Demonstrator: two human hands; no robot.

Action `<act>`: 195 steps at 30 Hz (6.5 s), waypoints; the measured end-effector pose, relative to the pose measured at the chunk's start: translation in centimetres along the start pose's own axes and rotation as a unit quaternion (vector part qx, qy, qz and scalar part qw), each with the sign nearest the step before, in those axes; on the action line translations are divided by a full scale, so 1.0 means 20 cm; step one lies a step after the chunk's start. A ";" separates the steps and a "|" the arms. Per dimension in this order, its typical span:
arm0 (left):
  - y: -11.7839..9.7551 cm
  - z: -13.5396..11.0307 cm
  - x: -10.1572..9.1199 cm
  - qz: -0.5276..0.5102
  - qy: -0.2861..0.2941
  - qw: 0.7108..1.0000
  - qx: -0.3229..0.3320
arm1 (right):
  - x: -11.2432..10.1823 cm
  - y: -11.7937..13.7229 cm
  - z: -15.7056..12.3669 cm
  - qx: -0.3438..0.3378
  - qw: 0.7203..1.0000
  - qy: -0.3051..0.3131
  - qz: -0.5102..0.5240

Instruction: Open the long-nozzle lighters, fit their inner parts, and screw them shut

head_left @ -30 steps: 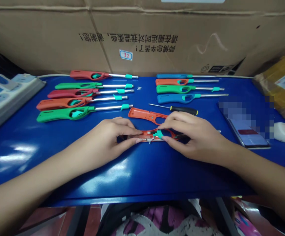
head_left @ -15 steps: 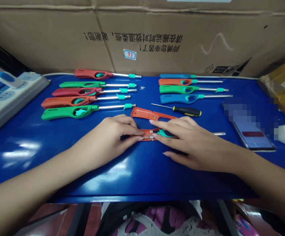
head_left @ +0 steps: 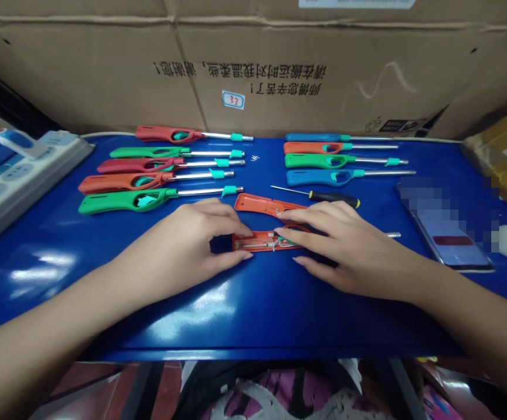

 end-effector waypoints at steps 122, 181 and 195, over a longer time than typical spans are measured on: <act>-0.03 -0.01 0.15 0.155 0.009 0.981 0.113 | -0.02 -0.29 -0.14 0.301 0.918 0.036 0.255; -0.04 -0.01 -0.08 0.126 -0.190 0.964 0.139 | 0.01 -0.30 -0.11 0.303 0.823 -0.244 0.414; -0.05 0.01 0.01 0.068 -0.008 0.994 0.087 | -0.04 -0.13 -0.02 0.086 0.979 -0.078 0.167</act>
Point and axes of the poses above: each hand's wrist, its own z-axis towards the middle knuckle, its own x-axis out of the palm, y = z × x, the point moved 8 cm from there along z, towards the middle knuckle, and after that the axes turned 13 degrees about -x, right-handed, at the moved point
